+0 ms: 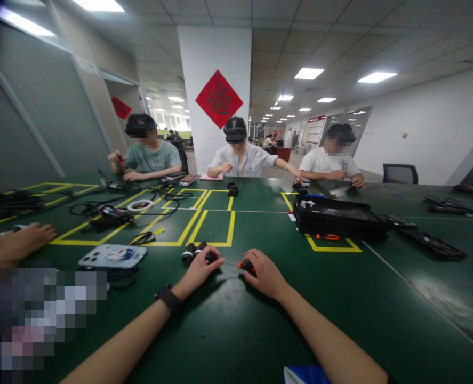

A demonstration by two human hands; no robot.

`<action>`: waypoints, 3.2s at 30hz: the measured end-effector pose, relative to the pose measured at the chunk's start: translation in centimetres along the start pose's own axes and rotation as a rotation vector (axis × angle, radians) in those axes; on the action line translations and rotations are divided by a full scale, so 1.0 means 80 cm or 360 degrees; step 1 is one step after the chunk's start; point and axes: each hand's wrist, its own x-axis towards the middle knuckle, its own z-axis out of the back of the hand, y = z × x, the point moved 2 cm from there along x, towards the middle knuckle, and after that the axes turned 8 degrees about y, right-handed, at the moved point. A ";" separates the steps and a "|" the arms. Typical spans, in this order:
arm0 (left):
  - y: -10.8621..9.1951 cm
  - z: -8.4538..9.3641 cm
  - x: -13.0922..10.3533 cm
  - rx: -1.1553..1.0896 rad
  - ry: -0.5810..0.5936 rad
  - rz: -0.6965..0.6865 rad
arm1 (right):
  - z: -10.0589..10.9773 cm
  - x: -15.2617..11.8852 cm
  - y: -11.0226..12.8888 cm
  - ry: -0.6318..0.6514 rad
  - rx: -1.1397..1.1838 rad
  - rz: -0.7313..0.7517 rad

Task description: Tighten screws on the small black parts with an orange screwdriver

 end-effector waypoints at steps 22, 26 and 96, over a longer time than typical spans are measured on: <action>-0.002 0.000 -0.001 0.0025 0.0013 0.0004 | -0.001 -0.001 -0.005 0.0027 0.0072 0.0023; -0.002 0.000 -0.001 0.0039 0.0014 0.0010 | 0.000 -0.003 -0.006 -0.0005 0.0099 0.0031; -0.005 0.001 -0.002 0.0013 -0.0019 0.0029 | -0.002 0.001 -0.003 -0.0011 0.0086 0.0024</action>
